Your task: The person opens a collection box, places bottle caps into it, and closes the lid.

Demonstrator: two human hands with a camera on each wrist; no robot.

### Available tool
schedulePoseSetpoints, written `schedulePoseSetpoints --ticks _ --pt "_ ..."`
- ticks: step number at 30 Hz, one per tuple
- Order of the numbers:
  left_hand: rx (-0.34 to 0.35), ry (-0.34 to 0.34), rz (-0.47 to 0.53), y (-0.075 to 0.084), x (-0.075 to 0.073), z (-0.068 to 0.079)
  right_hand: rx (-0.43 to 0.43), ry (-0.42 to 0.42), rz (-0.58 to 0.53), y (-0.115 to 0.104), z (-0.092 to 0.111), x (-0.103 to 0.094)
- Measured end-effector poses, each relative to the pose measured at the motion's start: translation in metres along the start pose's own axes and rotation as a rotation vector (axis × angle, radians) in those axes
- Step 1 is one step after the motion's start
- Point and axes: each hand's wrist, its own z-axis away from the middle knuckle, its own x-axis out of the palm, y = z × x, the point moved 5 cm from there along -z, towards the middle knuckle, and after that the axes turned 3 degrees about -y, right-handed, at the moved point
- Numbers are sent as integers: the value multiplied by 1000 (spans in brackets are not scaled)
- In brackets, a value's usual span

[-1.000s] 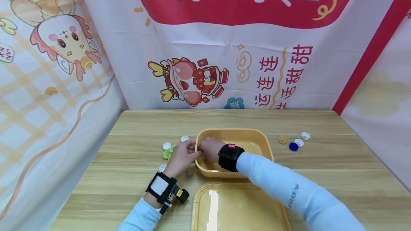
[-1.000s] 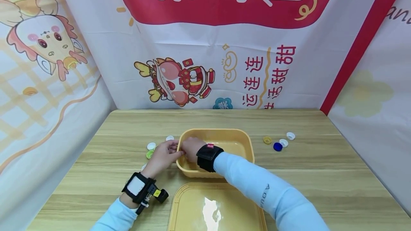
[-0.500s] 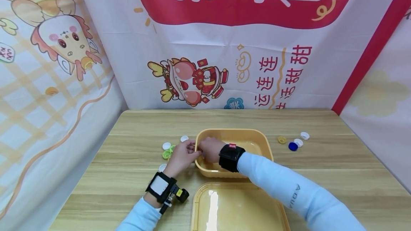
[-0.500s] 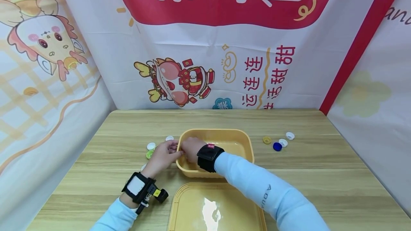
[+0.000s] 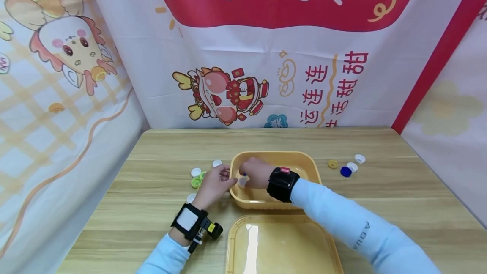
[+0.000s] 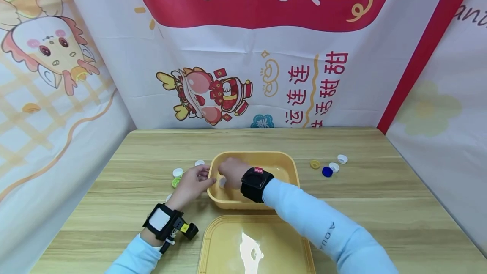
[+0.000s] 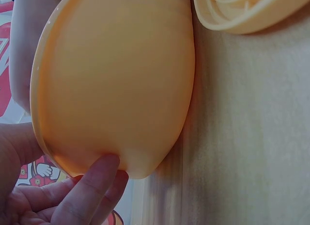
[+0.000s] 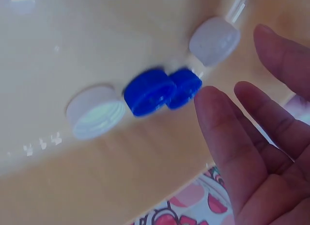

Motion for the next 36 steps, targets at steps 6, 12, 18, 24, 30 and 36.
schedulePoseSetpoints --ticks 6,12,18,24,30,36 --pt "-34 4 -21 1 -1 0 44 -9 -69 6 18 -14" --pt "-41 8 -31 1 -2 0 69 52 -66 17 42 -33" --pt "-44 11 -33 1 -1 -1 89 160 -55 33 70 -49" --pt "-55 14 -31 1 -2 -1 147 239 -111 55 95 -60" --pt "-60 9 -29 1 0 0 230 298 -152 84 119 -70" --pt "-62 11 -25 1 0 0 343 305 -177 120 138 -77"
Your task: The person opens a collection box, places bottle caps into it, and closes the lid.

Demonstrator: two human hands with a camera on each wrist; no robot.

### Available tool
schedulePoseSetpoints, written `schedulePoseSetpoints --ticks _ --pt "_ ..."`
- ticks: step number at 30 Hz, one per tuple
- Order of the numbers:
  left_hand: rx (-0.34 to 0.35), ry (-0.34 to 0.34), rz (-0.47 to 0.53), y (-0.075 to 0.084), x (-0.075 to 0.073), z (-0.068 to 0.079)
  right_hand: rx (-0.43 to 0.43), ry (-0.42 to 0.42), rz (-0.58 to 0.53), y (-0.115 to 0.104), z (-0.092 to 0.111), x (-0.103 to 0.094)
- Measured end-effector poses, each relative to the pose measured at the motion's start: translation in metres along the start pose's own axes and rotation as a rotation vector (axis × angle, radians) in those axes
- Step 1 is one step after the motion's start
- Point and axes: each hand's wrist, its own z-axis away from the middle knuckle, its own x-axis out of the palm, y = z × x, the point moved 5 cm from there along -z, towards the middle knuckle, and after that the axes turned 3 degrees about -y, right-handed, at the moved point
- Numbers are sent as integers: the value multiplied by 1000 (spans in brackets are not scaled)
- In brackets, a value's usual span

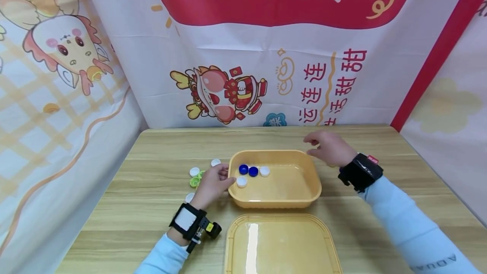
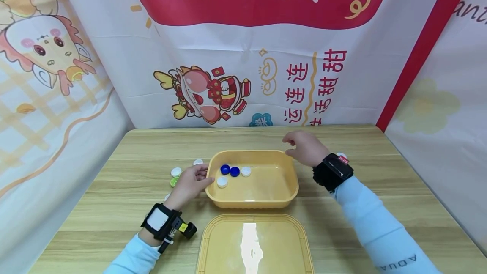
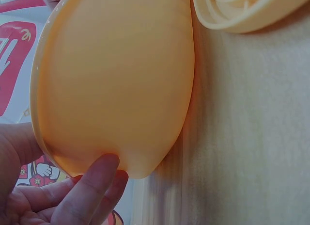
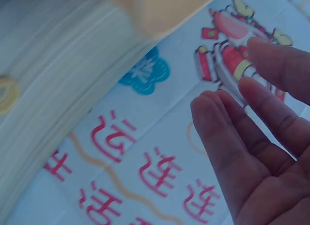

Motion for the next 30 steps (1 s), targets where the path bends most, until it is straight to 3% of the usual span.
schedulePoseSetpoints --ticks 7,11,18,24,30 --pt "-3 -4 7 0 -1 0 64 -4 40 43 -5 -1" --pt "-3 -9 11 -2 0 -1 74 -16 46 62 -7 4" --pt "4 -15 20 -1 0 0 177 -82 5 92 -10 20" --pt "0 -18 15 0 -1 1 174 -93 27 107 -11 31" --pt "-4 -19 15 -2 0 1 141 -99 37 104 -7 36"
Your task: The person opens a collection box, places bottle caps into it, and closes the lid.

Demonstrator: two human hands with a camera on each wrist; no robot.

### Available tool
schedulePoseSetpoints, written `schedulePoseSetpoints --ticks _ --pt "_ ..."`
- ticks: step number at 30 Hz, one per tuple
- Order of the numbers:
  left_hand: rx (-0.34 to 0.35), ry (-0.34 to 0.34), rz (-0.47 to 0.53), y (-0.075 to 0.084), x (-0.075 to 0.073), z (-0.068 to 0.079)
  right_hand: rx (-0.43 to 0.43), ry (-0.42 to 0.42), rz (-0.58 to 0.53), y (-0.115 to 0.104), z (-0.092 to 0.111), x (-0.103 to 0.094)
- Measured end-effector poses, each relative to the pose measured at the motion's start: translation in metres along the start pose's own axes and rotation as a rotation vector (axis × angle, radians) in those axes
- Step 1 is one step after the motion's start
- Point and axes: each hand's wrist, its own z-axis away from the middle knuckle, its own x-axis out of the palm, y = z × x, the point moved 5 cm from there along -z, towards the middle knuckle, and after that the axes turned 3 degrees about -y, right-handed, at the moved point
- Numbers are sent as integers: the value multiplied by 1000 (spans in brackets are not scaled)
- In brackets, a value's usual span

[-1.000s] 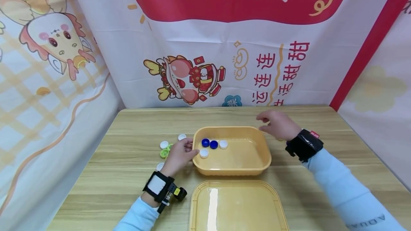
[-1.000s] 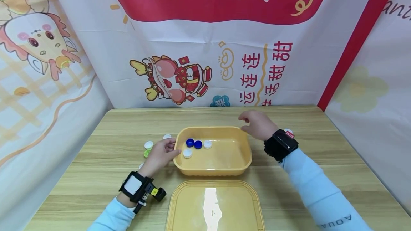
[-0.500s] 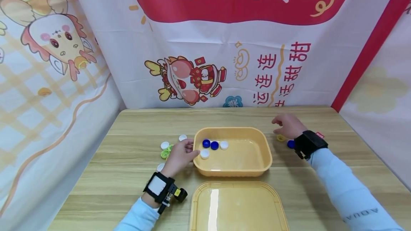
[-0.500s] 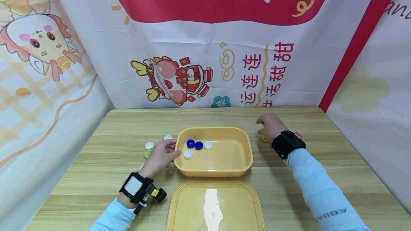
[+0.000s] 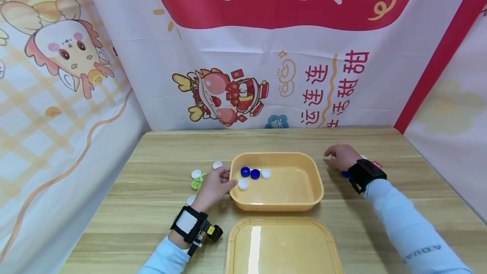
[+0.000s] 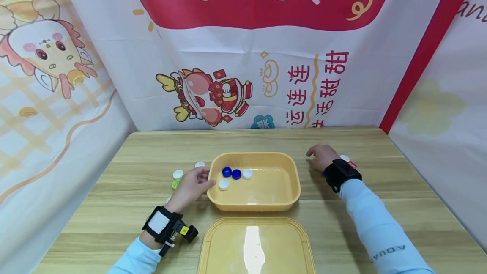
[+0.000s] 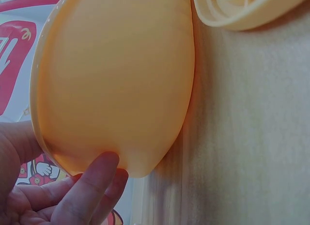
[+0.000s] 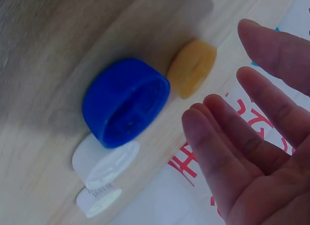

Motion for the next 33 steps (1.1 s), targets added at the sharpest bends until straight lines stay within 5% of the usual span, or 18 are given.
schedulePoseSetpoints --ticks 33 --pt "16 13 -18 0 0 -1 147 -45 -5 11 -4 15"
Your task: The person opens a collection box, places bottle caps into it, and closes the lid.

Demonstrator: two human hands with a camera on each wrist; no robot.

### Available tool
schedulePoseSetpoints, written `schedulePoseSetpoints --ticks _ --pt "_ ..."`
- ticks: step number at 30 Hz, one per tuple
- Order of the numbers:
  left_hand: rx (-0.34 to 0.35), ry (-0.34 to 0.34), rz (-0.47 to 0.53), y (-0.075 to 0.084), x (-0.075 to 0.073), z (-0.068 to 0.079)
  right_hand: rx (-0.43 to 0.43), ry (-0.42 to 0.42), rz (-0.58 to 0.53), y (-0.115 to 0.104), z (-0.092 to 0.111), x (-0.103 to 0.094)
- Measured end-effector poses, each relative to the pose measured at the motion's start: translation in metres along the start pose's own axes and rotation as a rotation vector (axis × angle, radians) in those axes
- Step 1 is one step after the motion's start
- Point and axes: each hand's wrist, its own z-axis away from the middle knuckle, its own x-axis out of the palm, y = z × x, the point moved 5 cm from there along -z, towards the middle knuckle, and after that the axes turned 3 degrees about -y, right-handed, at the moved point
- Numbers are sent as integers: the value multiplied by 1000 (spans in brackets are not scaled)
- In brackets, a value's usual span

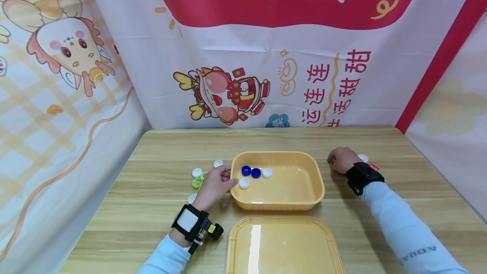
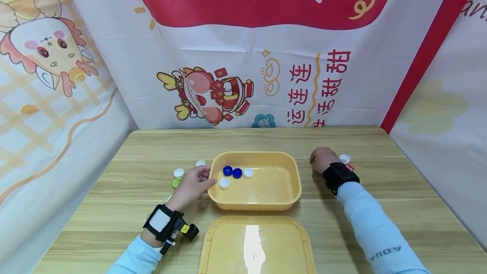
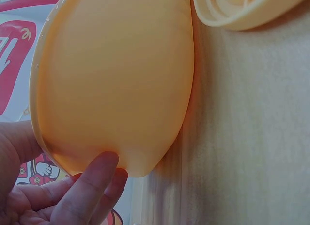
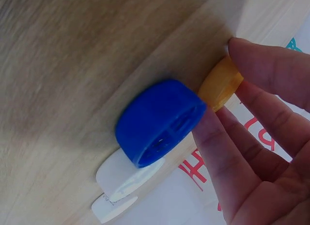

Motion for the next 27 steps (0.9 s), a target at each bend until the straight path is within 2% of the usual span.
schedulePoseSetpoints --ticks 9,14,18,27 --pt "6 -2 -3 1 0 1 -7 16 4 -3 2 -1" --pt "9 -3 2 1 0 2 -64 61 14 -11 7 -9" --pt "13 -1 8 1 0 2 -112 96 38 -20 12 -20" --pt "17 -1 21 2 1 3 -133 143 37 -57 26 -41"
